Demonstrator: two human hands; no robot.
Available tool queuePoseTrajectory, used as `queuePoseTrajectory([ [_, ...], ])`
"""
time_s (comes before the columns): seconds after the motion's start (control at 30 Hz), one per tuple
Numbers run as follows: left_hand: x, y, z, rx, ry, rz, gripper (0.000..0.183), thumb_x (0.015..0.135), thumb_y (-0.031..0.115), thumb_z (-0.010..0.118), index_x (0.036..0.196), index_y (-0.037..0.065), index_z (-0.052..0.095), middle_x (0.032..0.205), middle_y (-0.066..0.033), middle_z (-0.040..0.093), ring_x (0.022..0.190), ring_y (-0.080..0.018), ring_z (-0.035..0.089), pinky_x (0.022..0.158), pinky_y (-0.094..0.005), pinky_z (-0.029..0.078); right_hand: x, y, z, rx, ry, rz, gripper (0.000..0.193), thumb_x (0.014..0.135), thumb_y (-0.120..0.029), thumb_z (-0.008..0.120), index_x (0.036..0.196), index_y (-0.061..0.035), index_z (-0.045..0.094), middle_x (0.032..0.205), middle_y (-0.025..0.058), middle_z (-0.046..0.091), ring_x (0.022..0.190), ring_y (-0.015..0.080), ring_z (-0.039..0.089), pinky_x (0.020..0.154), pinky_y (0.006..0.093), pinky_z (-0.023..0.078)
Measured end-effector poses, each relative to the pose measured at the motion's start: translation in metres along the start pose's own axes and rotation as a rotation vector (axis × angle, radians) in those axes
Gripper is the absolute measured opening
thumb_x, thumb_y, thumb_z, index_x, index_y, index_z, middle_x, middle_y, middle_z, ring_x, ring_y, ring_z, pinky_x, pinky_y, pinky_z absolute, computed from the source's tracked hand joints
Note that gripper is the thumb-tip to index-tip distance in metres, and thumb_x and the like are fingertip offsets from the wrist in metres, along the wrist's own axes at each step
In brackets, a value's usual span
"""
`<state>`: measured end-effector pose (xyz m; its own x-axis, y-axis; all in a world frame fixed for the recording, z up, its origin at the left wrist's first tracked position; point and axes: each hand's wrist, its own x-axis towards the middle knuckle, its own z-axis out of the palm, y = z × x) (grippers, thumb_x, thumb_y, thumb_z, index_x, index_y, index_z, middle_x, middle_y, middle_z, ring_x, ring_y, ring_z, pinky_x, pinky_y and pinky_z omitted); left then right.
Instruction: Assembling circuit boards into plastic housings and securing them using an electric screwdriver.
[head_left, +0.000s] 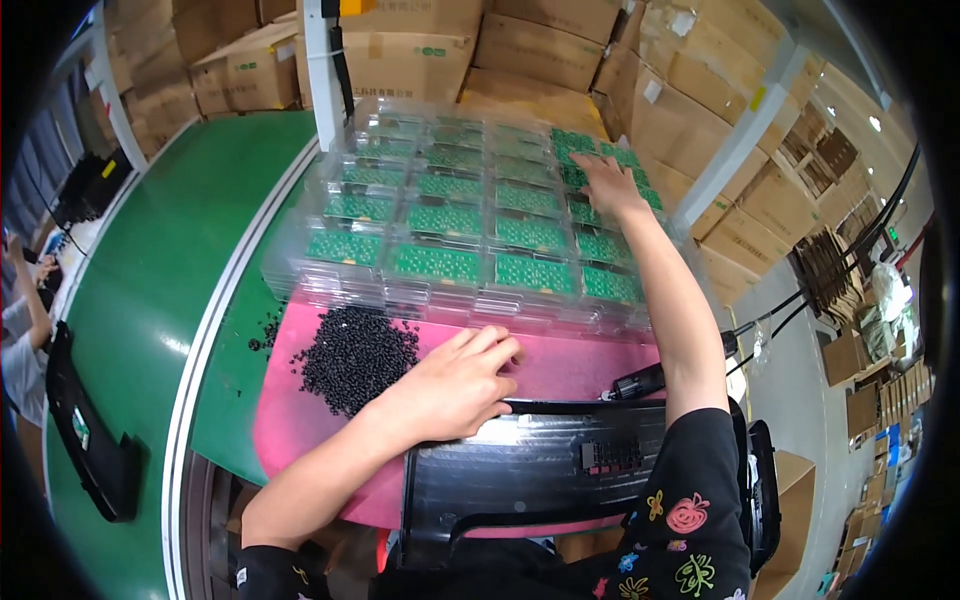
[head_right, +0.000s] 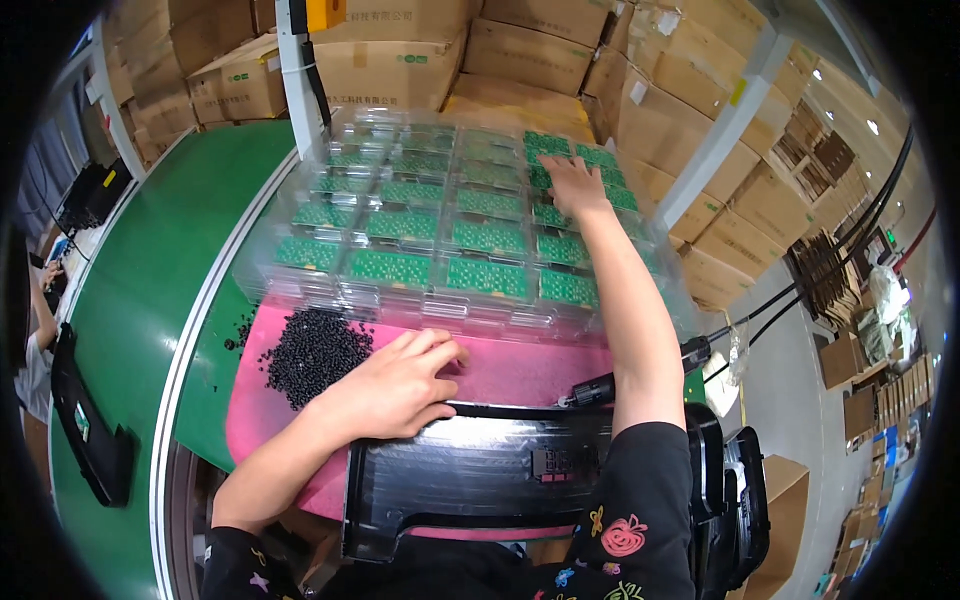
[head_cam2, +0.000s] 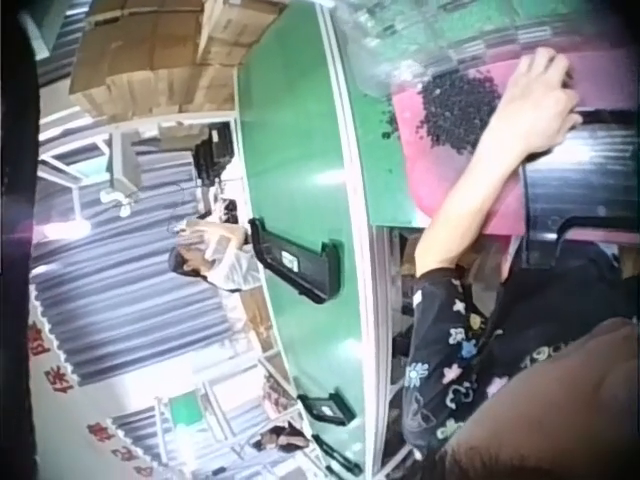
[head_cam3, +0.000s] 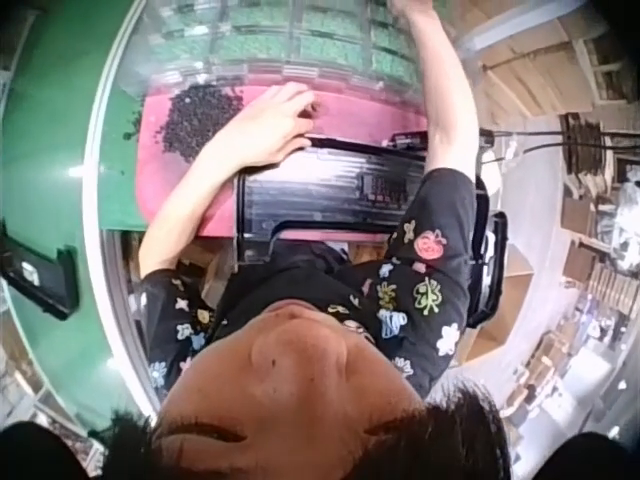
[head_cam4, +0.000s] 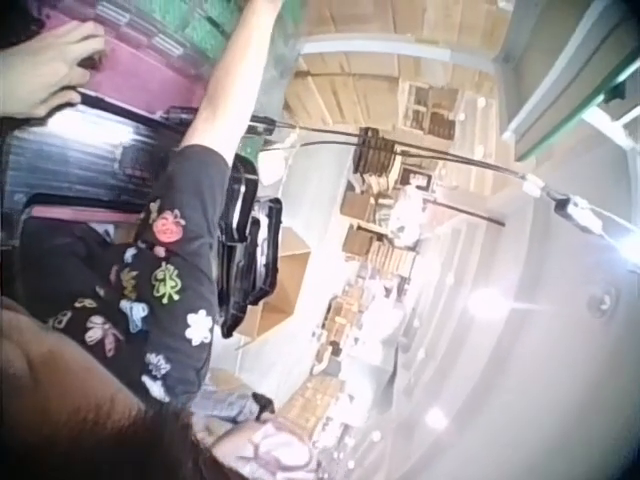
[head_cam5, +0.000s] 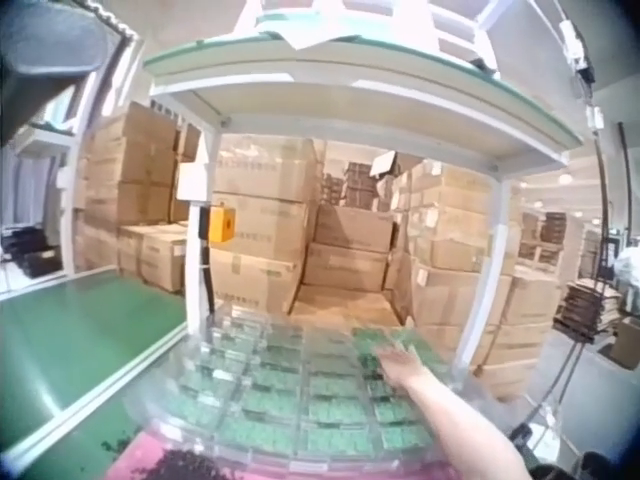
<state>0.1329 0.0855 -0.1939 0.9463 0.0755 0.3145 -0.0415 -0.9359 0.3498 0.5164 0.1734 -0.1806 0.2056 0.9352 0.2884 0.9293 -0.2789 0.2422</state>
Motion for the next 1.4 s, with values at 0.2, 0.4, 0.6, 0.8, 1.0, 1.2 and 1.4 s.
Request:
queuePoseTrajectory([
  [0.2, 0.000, -0.002, 0.000, -0.011, 0.001, 0.012, 0.022, 0.079, 0.024, 0.070, 0.084, 0.002, 0.067, 0.117, -0.0123, 0.053, 0.119, -0.0300, 0.045, 0.097, -0.0413, 0.039, -0.009, -0.003, -0.007, -0.038, -0.086, -0.019, 0.070, 0.087, -0.013, 0.062, 0.146, -0.0139, 0.026, 0.131, 0.0155, 0.051, 0.129, 0.0318, 0.043, 0.103, 0.0474, 0.034],
  [0.4, -0.003, 0.001, -0.013, 0.058, -0.045, -0.039, 0.021, 0.075, 0.022, 0.073, 0.080, 0.002, 0.069, 0.123, -0.0122, 0.053, 0.123, -0.0331, 0.042, 0.102, -0.0440, 0.037, -0.057, -0.037, -0.087, 0.716, 0.498, 0.080, 0.066, 0.090, -0.012, 0.061, 0.144, -0.0022, 0.024, 0.109, 0.0218, 0.064, 0.100, 0.0321, 0.065, 0.087, 0.0392, 0.051],
  [0.6, -0.015, 0.015, -0.048, 0.134, -0.107, -0.215, 0.038, 0.067, 0.027, 0.078, 0.094, 0.002, 0.069, 0.129, -0.0100, 0.052, 0.124, -0.0335, 0.041, 0.104, -0.0441, 0.035, -0.189, -0.070, -0.161, 1.427, 0.178, -0.109, 0.060, 0.085, -0.012, 0.067, 0.135, 0.0015, 0.038, 0.109, 0.0172, 0.064, 0.104, 0.0212, 0.063, 0.090, 0.0325, 0.051],
  [0.8, 0.022, 0.063, -0.031, -0.455, 0.277, -0.054, 0.071, 0.059, 0.023, 0.087, 0.119, -0.002, 0.059, 0.110, -0.0139, 0.066, 0.094, -0.0245, 0.065, 0.084, -0.0336, 0.050, -0.288, -0.089, -0.181, 1.705, 0.151, -0.143, 0.068, 0.086, -0.014, 0.060, 0.139, 0.0077, 0.024, 0.125, 0.0301, 0.052, 0.117, 0.0343, 0.056, 0.101, 0.0432, 0.045],
  [1.0, 0.035, 0.080, -0.025, -0.351, 0.262, -0.047, 0.056, 0.062, 0.013, 0.081, 0.113, -0.001, 0.063, 0.101, -0.0134, 0.067, 0.084, -0.0214, 0.065, 0.071, -0.0299, 0.053, -0.332, -0.076, -0.173, 1.599, 0.195, -0.023, 0.072, 0.085, 0.002, 0.063, 0.145, 0.0069, 0.023, 0.127, 0.0191, 0.055, 0.116, 0.0217, 0.056, 0.101, 0.0339, 0.041],
  [1.2, 0.032, 0.077, 0.004, -0.329, 0.066, -0.097, 0.048, 0.066, 0.015, 0.079, 0.108, 0.000, 0.062, 0.093, -0.0092, 0.064, 0.078, -0.0190, 0.064, 0.060, -0.0276, 0.052, -0.361, -0.052, -0.137, 1.390, -0.024, 0.120, 0.055, 0.083, -0.009, 0.071, 0.132, -0.0003, 0.048, 0.121, 0.0124, 0.059, 0.107, 0.0188, 0.059, 0.093, 0.0328, 0.045],
  [1.4, 0.033, 0.080, 0.022, -0.242, -0.238, -0.140, 0.046, 0.066, 0.025, 0.079, 0.100, 0.004, 0.058, 0.091, -0.0083, 0.059, 0.070, -0.0291, 0.062, 0.060, -0.0374, 0.049, -0.366, -0.036, -0.118, 1.069, -0.161, -0.111, 0.054, 0.063, -0.020, 0.081, 0.109, -0.0032, 0.061, 0.125, 0.0143, 0.056, 0.119, 0.0318, 0.049, 0.102, 0.0417, 0.036],
])
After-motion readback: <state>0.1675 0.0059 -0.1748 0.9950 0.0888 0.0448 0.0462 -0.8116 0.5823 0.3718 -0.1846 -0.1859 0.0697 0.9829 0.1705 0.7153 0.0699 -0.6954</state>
